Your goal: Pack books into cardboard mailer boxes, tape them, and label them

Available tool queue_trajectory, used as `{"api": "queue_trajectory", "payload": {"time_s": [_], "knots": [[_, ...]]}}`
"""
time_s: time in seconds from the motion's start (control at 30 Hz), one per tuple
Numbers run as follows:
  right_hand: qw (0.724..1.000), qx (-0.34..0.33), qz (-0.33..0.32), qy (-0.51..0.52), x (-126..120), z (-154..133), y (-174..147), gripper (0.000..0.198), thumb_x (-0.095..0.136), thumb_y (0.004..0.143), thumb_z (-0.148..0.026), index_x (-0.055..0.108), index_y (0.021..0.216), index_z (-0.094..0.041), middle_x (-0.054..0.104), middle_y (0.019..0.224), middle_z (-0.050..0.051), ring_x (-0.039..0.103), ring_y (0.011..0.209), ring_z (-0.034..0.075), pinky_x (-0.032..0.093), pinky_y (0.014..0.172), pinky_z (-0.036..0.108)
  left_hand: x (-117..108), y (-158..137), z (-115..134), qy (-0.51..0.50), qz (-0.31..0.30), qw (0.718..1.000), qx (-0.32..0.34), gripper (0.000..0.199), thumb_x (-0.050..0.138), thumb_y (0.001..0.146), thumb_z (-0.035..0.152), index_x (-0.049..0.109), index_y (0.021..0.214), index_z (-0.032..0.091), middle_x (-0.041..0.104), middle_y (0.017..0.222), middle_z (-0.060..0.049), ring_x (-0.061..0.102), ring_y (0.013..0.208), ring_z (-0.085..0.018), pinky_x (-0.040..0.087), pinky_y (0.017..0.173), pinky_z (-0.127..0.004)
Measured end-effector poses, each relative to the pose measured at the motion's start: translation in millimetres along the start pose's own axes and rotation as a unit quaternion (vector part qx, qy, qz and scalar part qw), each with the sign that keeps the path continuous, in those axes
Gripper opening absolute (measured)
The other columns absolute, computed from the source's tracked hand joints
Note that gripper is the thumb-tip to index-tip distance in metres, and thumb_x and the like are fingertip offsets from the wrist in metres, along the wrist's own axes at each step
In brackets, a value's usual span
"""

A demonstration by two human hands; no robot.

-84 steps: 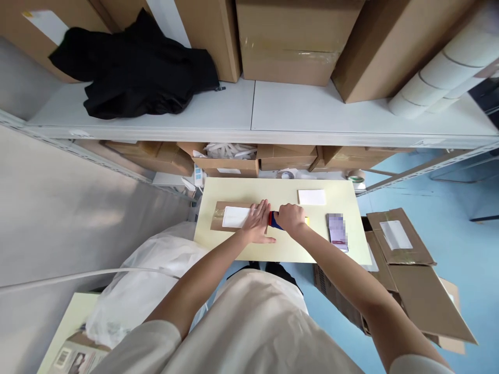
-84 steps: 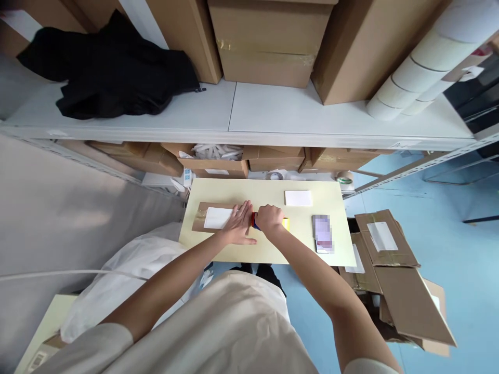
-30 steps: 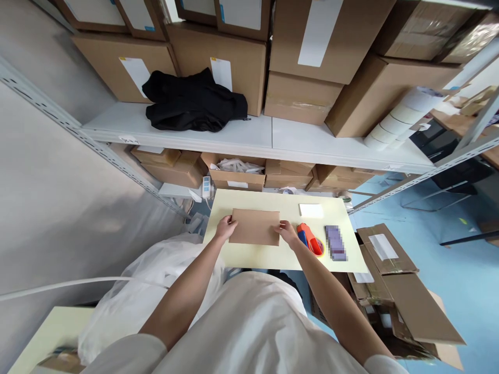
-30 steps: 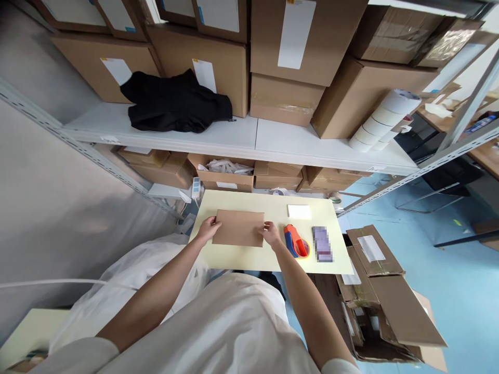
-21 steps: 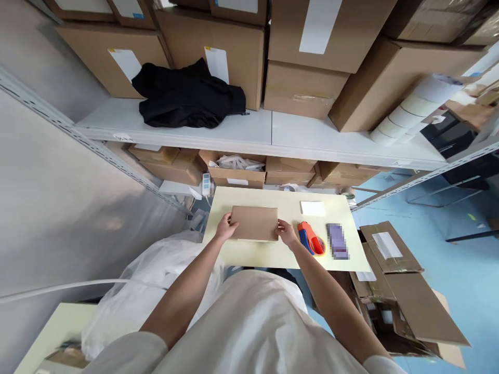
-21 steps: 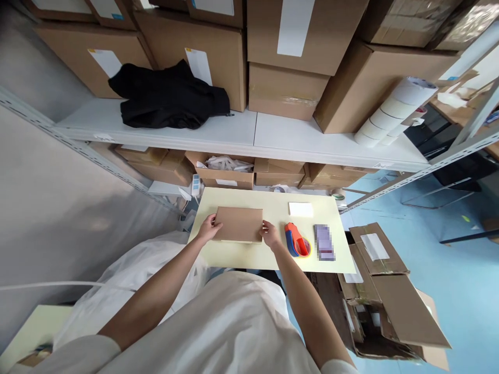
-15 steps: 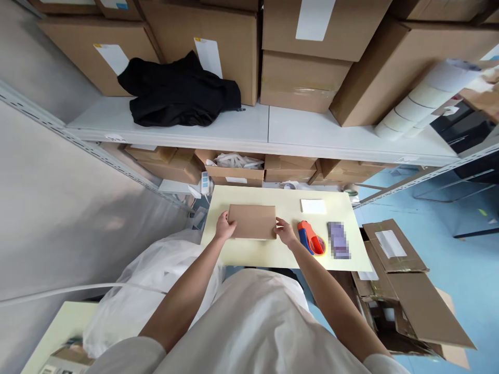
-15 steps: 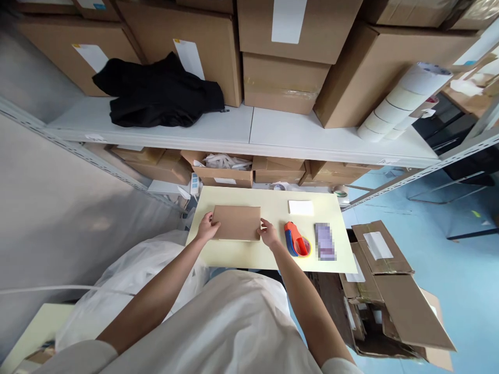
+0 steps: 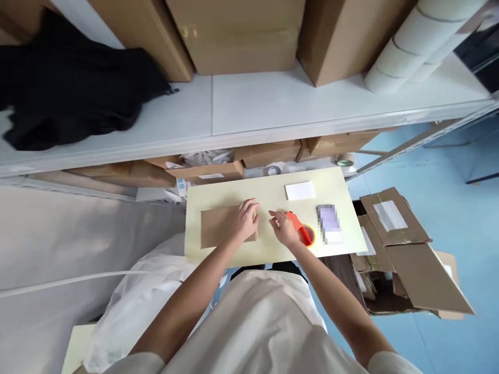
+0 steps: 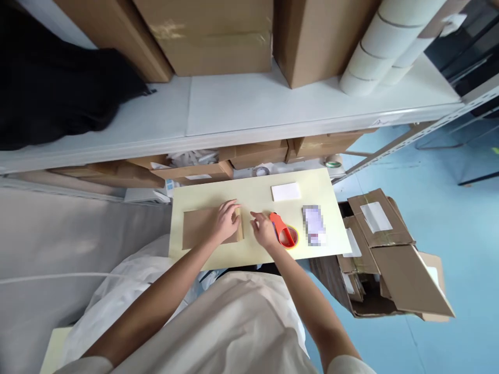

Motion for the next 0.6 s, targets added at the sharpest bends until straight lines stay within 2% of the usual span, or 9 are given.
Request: {"api": "queue_trajectory", "payload": {"time_s": [0.1, 0.2, 0.3, 0.37, 0.47, 0.6], "knots": [[0.993, 0.014, 0.047, -0.108, -60, 31, 16, 0.033, 0.044, 0.087, -0.016, 0.063, 0.115, -0.018, 0.064, 0.116, 0.011, 0.061, 0.104, 0.023, 0.047, 0.094, 0.038, 34, 34, 18, -0.009, -0.067, 0.998, 0.013, 0.029, 0.052, 0.082, 0.018, 0.060, 0.109, 0.020, 0.060, 0.121, -0.009, 0.051, 0.118, -0.024, 0.039, 0.103, -0.038], [0.973, 0.030, 0.015, -0.228, -90, 69, 44, 0.036, 0.047, 0.084, -0.008, 0.062, 0.115, -0.016, 0.061, 0.123, 0.013, 0.058, 0.110, 0.025, 0.046, 0.094, 0.040, 74, 62, 22, -0.021, -0.135, 0.990, -0.026, 0.027, 0.054, 0.081, 0.020, 0.063, 0.107, 0.020, 0.065, 0.114, -0.009, 0.058, 0.109, -0.025, 0.043, 0.098, -0.038], [0.949, -0.028, -0.049, -0.310, -88, 92, 73, 0.042, 0.048, 0.081, -0.001, 0.057, 0.120, -0.012, 0.053, 0.133, 0.016, 0.049, 0.122, 0.026, 0.041, 0.099, 0.041, 112, 80, 13, -0.048, -0.184, 0.976, -0.102, 0.025, 0.055, 0.081, 0.019, 0.066, 0.103, 0.018, 0.068, 0.106, -0.011, 0.064, 0.098, -0.025, 0.047, 0.092, -0.038], [0.935, -0.049, -0.064, -0.346, -80, 102, 86, 0.045, 0.049, 0.080, 0.000, 0.053, 0.124, -0.010, 0.047, 0.139, 0.018, 0.043, 0.128, 0.028, 0.039, 0.100, 0.043, 134, 87, 5, -0.078, -0.196, 0.967, -0.146, 0.024, 0.056, 0.080, 0.018, 0.067, 0.101, 0.017, 0.070, 0.102, -0.011, 0.066, 0.092, -0.024, 0.048, 0.090, -0.037], [0.921, -0.061, -0.067, -0.380, -73, 110, 93, 0.042, 0.045, 0.084, -0.003, 0.050, 0.125, -0.011, 0.046, 0.139, 0.018, 0.041, 0.128, 0.028, 0.040, 0.096, 0.042, 160, 93, -4, -0.125, -0.179, 0.958, -0.186, 0.025, 0.057, 0.078, 0.016, 0.067, 0.101, 0.017, 0.071, 0.098, -0.010, 0.067, 0.090, -0.022, 0.049, 0.088, -0.035], [0.906, -0.086, -0.074, -0.408, -73, 115, 84, 0.035, 0.037, 0.089, -0.006, 0.054, 0.119, -0.012, 0.053, 0.130, 0.017, 0.046, 0.122, 0.026, 0.043, 0.086, 0.036, 182, 95, -8, -0.198, -0.151, 0.941, -0.227, 0.021, 0.056, 0.078, 0.015, 0.067, 0.096, 0.017, 0.072, 0.090, -0.007, 0.067, 0.086, -0.019, 0.051, 0.083, -0.033]]}}
Point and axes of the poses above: each hand's wrist, its own y-axis towards the middle knuckle, its own x-axis out of the palm, z = x × y, the point moved 5 cm from there along y, towards the middle knuckle
